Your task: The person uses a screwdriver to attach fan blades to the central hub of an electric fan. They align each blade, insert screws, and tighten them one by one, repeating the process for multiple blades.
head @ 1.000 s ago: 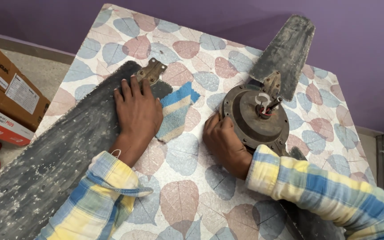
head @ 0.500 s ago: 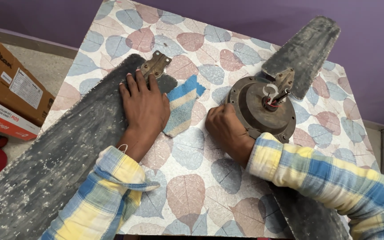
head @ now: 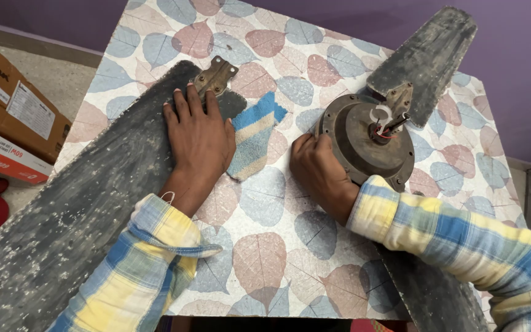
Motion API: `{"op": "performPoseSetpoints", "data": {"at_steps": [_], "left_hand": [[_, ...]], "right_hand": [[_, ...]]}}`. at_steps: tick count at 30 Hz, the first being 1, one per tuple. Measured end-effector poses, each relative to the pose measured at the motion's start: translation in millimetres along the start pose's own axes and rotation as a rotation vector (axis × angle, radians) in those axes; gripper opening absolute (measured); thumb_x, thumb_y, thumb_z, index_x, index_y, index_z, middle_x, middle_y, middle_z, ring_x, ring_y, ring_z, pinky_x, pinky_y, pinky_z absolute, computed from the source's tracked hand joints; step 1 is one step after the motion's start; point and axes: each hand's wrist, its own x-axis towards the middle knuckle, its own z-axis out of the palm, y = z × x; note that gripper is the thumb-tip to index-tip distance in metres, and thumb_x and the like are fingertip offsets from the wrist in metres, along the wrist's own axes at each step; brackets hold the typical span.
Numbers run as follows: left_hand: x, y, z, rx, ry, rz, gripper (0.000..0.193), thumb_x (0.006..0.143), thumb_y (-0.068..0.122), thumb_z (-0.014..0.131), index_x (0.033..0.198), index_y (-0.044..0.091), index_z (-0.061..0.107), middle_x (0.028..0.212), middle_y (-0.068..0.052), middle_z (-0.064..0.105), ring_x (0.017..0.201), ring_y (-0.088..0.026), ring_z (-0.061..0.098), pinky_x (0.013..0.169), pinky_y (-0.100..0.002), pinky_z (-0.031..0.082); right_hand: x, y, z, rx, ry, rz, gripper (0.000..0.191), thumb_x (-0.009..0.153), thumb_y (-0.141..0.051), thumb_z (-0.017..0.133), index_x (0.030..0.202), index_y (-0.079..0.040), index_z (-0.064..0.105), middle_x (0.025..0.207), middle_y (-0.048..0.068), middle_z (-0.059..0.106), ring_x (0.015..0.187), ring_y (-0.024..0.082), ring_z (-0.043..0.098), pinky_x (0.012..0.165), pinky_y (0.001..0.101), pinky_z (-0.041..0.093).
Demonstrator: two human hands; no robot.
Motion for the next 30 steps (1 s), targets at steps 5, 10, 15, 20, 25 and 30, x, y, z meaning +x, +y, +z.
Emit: {"op": "performPoseSetpoints", "data": {"at_steps": [5,10,15,20,25,30], "left_hand": [[-0.7,0.2,-3.2,0.009,0.005,-0.002,0.070,0.095,0.039,0.056,0.148,-0.005,0.046,0.154,-0.034,0.037,0.142,-0.052,0.032,0.114,-0.064,0.024],[4.3,-6.2,-5.5,0.016,0.006,0.008,0.068,0.096,0.037,0.054,0.149,-0.005,0.046,0.155,-0.034,0.038,0.143,-0.053,0.032,0.115,-0.064,0.024],[11.4,-10.0,1.2,0.049,-0.017,0.014,0.070,0.097,0.040,0.053,0.149,-0.005,0.045,0.155,-0.035,0.037,0.143,-0.053,0.032,0.114,-0.064,0.024],[11.8,-7.9,4.9,0.054,-0.015,0.010,0.071,0.096,0.040,0.054,0.150,-0.005,0.045,0.156,-0.035,0.036,0.143,-0.053,0.032,0.115,-0.064,0.024],[8.7,-3.3,4.2,0.035,-0.009,0.010,0.070,0.096,0.039,0.055,0.149,-0.005,0.046,0.156,-0.035,0.037,0.143,-0.054,0.032,0.114,-0.066,0.024],[7.8,-0.9,-1.6,-0.016,0.002,0.040,0.069,0.095,0.036,0.056,0.148,-0.007,0.048,0.153,-0.036,0.040,0.141,-0.054,0.035,0.113,-0.067,0.026]], "right_hand": [[-0.1,6.0,-7.9,0.075,-0.029,-0.027,0.041,0.097,-0.024,0.061,0.108,0.013,0.070,0.057,-0.008,0.054,0.048,0.004,0.042,0.052,0.0272,0.037],[-7.8,17.5,-17.7,-0.033,0.161,-0.009,0.039,0.082,-0.028,0.062,0.108,0.000,0.069,0.082,0.009,0.067,0.060,0.016,0.050,0.057,0.0289,0.047],[0.1,17.0,-8.2,0.193,-0.102,-0.082,0.020,0.097,-0.012,0.058,0.097,0.003,0.070,0.075,-0.003,0.063,0.061,0.009,0.051,0.062,0.0295,0.041],[-14.3,8.7,9.1,-0.011,0.174,-0.027,0.027,0.097,-0.021,0.058,0.102,0.004,0.069,0.075,0.001,0.067,0.067,0.013,0.058,0.071,0.0291,0.044],[-41.9,1.2,20.1,0.165,0.237,-0.043,0.038,0.098,-0.018,0.053,0.121,0.009,0.066,0.079,0.010,0.071,0.058,0.013,0.058,0.068,0.0263,0.046],[-65.1,-7.1,23.7,0.500,0.336,0.014,0.048,0.089,-0.006,0.059,0.136,0.002,0.058,0.118,0.023,0.071,0.065,0.015,0.069,0.070,0.0272,0.055]]}}
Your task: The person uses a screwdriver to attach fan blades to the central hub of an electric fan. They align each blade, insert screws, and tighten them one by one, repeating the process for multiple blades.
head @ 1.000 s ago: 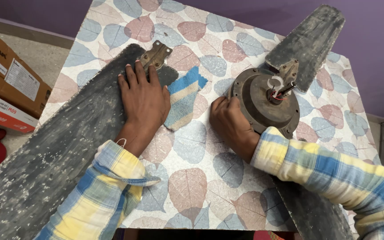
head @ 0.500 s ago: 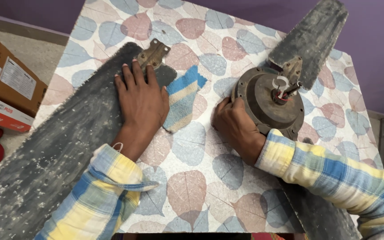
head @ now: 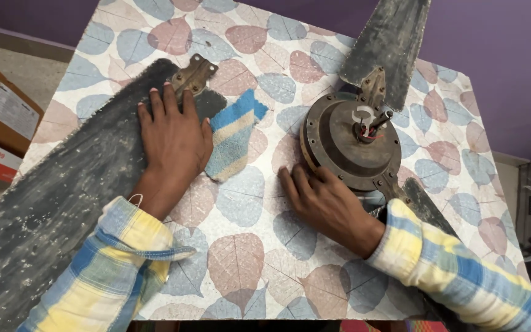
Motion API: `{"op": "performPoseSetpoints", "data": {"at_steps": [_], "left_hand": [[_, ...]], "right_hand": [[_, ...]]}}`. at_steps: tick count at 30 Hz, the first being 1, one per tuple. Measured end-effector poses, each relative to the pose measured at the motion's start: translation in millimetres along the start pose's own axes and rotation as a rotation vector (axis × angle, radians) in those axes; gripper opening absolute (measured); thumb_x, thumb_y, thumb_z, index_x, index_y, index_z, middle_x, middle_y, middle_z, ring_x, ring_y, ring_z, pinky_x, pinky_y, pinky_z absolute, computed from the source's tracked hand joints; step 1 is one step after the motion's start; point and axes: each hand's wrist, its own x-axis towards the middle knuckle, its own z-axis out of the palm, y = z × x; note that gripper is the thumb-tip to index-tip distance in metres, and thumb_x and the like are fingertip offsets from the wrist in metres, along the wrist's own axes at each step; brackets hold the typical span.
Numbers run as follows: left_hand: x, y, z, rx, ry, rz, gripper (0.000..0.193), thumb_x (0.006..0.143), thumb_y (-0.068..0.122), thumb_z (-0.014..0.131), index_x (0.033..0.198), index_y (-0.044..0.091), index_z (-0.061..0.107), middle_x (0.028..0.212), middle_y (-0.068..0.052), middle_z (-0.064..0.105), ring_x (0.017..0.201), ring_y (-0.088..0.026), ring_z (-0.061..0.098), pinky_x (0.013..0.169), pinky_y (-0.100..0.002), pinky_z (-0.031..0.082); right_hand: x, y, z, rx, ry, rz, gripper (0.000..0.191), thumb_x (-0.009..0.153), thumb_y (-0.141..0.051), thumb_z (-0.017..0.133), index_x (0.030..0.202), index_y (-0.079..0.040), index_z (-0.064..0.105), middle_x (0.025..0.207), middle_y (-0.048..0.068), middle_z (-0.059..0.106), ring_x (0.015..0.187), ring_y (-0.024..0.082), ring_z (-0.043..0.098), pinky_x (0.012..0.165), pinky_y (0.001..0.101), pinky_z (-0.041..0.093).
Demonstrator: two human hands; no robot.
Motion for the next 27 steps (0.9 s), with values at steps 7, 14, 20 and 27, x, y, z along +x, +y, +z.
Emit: {"op": "performPoseSetpoints", "data": {"at_steps": [7,14,20,27], "left_hand": [[-4.2,7.3,-25.7,0.019,0.040,0.019,0.049,0.095,0.028,0.062,0.132,-0.004,0.060,0.139,-0.029,0.056,0.132,-0.047,0.050,0.110,-0.064,0.034],[1.2,5.1,-49.9,0.042,0.061,0.053,0.038,0.093,0.028,0.070,0.122,0.002,0.069,0.113,-0.018,0.065,0.109,-0.035,0.062,0.109,-0.056,0.039],[5.5,13.5,-64.0,0.039,-0.051,0.040,0.048,0.088,0.036,0.075,0.120,0.001,0.066,0.116,-0.019,0.064,0.111,-0.035,0.061,0.105,-0.051,0.040],[4.4,14.3,-69.7,0.006,-0.251,0.095,0.090,0.085,0.046,0.069,0.155,0.002,0.033,0.154,-0.031,0.032,0.145,-0.048,0.027,0.115,-0.061,0.018]], "right_hand": [[-13.6,3.5,-0.7,0.230,0.009,-0.014,0.051,0.086,-0.004,0.061,0.136,0.004,0.056,0.128,0.024,0.067,0.078,0.024,0.077,0.077,0.0370,0.063],[-13.1,3.7,8.5,0.327,0.082,0.066,0.042,0.090,-0.005,0.060,0.131,0.003,0.060,0.129,0.020,0.068,0.092,0.024,0.077,0.082,0.0390,0.063],[-6.4,7.3,11.8,0.320,0.115,0.096,0.039,0.089,-0.005,0.062,0.128,0.003,0.063,0.130,0.020,0.068,0.100,0.024,0.076,0.083,0.0375,0.062],[0.9,7.4,0.8,0.313,0.148,0.101,0.040,0.086,-0.003,0.063,0.125,0.005,0.065,0.126,0.020,0.071,0.100,0.023,0.076,0.085,0.0364,0.063]]}}
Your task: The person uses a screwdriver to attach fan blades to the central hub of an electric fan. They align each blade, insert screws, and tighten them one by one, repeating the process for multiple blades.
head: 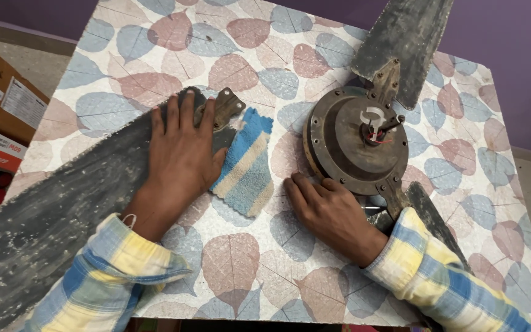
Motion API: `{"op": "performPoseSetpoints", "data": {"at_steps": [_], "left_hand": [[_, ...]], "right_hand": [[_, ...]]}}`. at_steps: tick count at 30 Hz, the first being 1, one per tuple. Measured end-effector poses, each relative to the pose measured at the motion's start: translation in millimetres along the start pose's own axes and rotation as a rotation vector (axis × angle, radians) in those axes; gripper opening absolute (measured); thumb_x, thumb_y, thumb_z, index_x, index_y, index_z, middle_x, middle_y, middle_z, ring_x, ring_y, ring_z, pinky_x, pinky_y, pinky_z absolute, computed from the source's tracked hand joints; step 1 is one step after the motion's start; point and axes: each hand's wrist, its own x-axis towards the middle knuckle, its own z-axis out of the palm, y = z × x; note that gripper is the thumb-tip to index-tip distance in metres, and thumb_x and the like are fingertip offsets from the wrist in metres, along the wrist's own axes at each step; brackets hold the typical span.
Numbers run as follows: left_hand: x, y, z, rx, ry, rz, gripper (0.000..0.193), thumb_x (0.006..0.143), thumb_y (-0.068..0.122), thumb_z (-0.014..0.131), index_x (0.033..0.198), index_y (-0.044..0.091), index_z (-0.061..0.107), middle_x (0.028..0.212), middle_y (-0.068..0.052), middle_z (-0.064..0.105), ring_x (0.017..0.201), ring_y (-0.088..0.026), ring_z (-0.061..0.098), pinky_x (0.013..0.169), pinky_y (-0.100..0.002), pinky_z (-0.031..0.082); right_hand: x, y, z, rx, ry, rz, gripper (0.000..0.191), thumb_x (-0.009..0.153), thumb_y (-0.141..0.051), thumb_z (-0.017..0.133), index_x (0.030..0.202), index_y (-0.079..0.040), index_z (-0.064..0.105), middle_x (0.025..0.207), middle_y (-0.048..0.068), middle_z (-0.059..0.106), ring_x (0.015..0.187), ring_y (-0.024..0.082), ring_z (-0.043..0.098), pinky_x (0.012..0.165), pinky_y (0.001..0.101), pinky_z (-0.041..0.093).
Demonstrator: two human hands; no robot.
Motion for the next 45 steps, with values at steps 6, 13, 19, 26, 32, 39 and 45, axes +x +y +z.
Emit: {"op": "performPoseSetpoints", "data": {"at_steps": [6,13,19,26,32,39,45], "left_hand": [[10.8,-3.7,6.8,-0.085,-0.083,0.108,0.094,0.089,0.050,0.062,0.159,0.002,0.022,0.161,-0.034,0.018,0.150,-0.051,0.012,0.119,-0.062,0.010],[10.2,-0.1,0.4,-0.216,0.216,0.086,0.056,0.095,0.030,0.068,0.145,0.007,0.055,0.141,-0.023,0.057,0.133,-0.041,0.051,0.113,-0.057,0.035],[10.4,-2.1,-8.0,-0.313,0.233,-0.009,0.046,0.094,0.015,0.069,0.140,0.009,0.064,0.130,-0.016,0.068,0.119,-0.033,0.063,0.105,-0.047,0.046],[22.5,-2.1,-1.0,-0.091,-0.066,0.019,0.094,0.092,0.056,0.059,0.159,0.008,0.014,0.159,-0.030,0.020,0.148,-0.047,0.016,0.118,-0.056,0.016],[30.3,-10.5,-6.1,-0.022,-0.413,0.010,0.124,0.081,0.074,0.060,0.159,0.016,-0.018,0.165,-0.025,-0.019,0.149,-0.045,-0.022,0.120,-0.058,-0.009],[29.0,-6.0,-17.7,-0.033,-0.463,0.021,0.115,0.082,0.073,0.059,0.162,0.023,-0.008,0.169,-0.018,-0.013,0.153,-0.044,-0.018,0.122,-0.058,-0.007],[32.2,3.0,-13.5,0.022,-0.476,0.040,0.105,0.089,0.063,0.058,0.163,0.019,-0.002,0.169,-0.019,-0.008,0.153,-0.049,-0.010,0.123,-0.060,-0.003]], "right_hand": [[5.4,1.0,-5.6,0.019,0.014,0.011,0.037,0.090,-0.005,0.064,0.127,0.004,0.065,0.123,0.020,0.071,0.092,0.024,0.077,0.078,0.0363,0.064],[3.5,4.1,-12.1,0.065,-0.051,0.059,0.036,0.092,-0.003,0.063,0.127,0.005,0.065,0.121,0.018,0.072,0.078,0.022,0.076,0.075,0.0355,0.065],[3.6,2.7,-11.0,0.015,0.087,0.036,0.038,0.088,-0.004,0.063,0.126,0.001,0.065,0.123,0.017,0.072,0.086,0.022,0.077,0.076,0.0352,0.065],[4.2,8.2,-16.0,0.062,0.039,0.069,0.039,0.087,-0.005,0.064,0.125,0.004,0.064,0.120,0.020,0.071,0.079,0.026,0.076,0.069,0.0346,0.065],[-0.6,13.7,-20.6,0.087,0.075,0.071,0.041,0.085,-0.007,0.065,0.124,0.005,0.064,0.119,0.022,0.071,0.078,0.027,0.076,0.067,0.0351,0.064],[-1.7,17.5,-18.5,0.118,0.092,0.081,0.038,0.086,-0.005,0.065,0.122,0.006,0.065,0.119,0.021,0.070,0.078,0.025,0.076,0.066,0.0347,0.063],[0.9,18.0,-10.1,0.118,0.130,0.091,0.036,0.083,-0.004,0.065,0.118,0.005,0.066,0.118,0.019,0.071,0.074,0.025,0.075,0.063,0.0332,0.062]]}}
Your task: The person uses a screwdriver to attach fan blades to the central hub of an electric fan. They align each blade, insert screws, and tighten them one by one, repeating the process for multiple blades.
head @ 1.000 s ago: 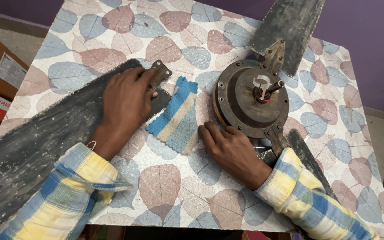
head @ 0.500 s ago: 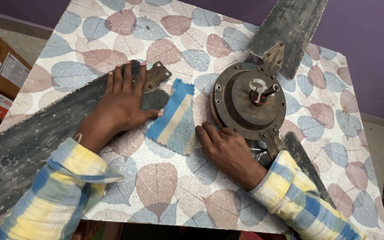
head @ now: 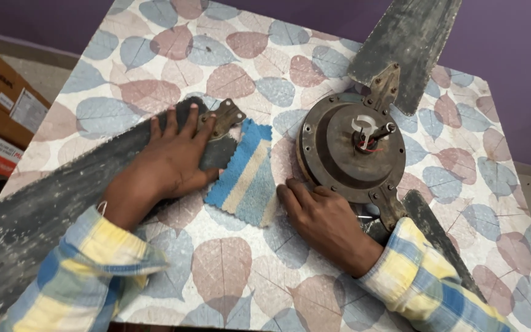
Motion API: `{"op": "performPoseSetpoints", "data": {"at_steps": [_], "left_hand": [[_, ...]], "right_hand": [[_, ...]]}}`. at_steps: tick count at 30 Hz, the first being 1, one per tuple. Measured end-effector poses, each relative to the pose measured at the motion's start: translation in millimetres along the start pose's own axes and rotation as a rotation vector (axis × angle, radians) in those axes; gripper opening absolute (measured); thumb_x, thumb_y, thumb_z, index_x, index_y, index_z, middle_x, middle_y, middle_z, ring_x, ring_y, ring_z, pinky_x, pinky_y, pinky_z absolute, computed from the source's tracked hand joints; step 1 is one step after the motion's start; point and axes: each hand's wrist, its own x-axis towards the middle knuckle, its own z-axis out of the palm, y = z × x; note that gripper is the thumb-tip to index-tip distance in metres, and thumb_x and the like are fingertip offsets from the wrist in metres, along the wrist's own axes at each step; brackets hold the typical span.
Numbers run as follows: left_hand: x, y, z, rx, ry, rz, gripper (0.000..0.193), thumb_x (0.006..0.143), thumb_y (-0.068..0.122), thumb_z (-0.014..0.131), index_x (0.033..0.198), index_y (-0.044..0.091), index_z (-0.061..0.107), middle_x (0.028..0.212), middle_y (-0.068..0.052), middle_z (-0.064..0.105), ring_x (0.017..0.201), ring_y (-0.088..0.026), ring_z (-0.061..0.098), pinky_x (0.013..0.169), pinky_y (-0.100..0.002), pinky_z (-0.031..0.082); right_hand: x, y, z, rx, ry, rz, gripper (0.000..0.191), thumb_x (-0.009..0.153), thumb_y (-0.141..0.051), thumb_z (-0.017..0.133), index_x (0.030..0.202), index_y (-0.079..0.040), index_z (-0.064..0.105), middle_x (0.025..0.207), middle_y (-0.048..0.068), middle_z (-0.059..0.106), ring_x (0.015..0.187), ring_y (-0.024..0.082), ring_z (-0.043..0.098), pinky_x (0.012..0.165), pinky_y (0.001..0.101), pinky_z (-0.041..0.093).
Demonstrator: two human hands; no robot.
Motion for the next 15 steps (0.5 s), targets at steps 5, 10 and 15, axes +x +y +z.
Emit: {"op": "performPoseSetpoints", "data": {"at_steps": [5,10,15], "left_hand": [[7.2,6.0,8.7,-0.026,-0.008,0.021,0.107,0.086,0.055,0.064,0.163,0.015,0.001,0.170,-0.018,-0.003,0.152,-0.051,-0.004,0.122,-0.063,0.003],[14.3,19.6,9.8,-0.036,0.021,0.023,0.114,0.079,0.055,0.073,0.161,0.011,0.008,0.167,-0.024,0.004,0.150,-0.054,0.005,0.121,-0.065,0.011],[11.9,34.2,7.1,-0.042,0.079,0.044,0.112,0.075,0.043,0.078,0.161,0.009,0.015,0.163,-0.031,0.013,0.147,-0.057,0.016,0.119,-0.067,0.019]], "right_hand": [[-8.7,4.1,14.0,0.090,-0.038,0.057,0.029,0.084,-0.006,0.067,0.111,0.004,0.067,0.119,0.018,0.072,0.066,0.023,0.073,0.062,0.0351,0.062],[-15.4,9.6,25.0,0.136,-0.012,0.084,0.026,0.086,-0.007,0.069,0.111,0.001,0.069,0.116,0.014,0.074,0.065,0.023,0.073,0.062,0.0350,0.061],[-17.1,13.1,28.0,0.189,0.044,0.099,0.029,0.084,-0.014,0.073,0.109,0.000,0.069,0.107,0.013,0.073,0.066,0.025,0.073,0.064,0.0370,0.061]]}}
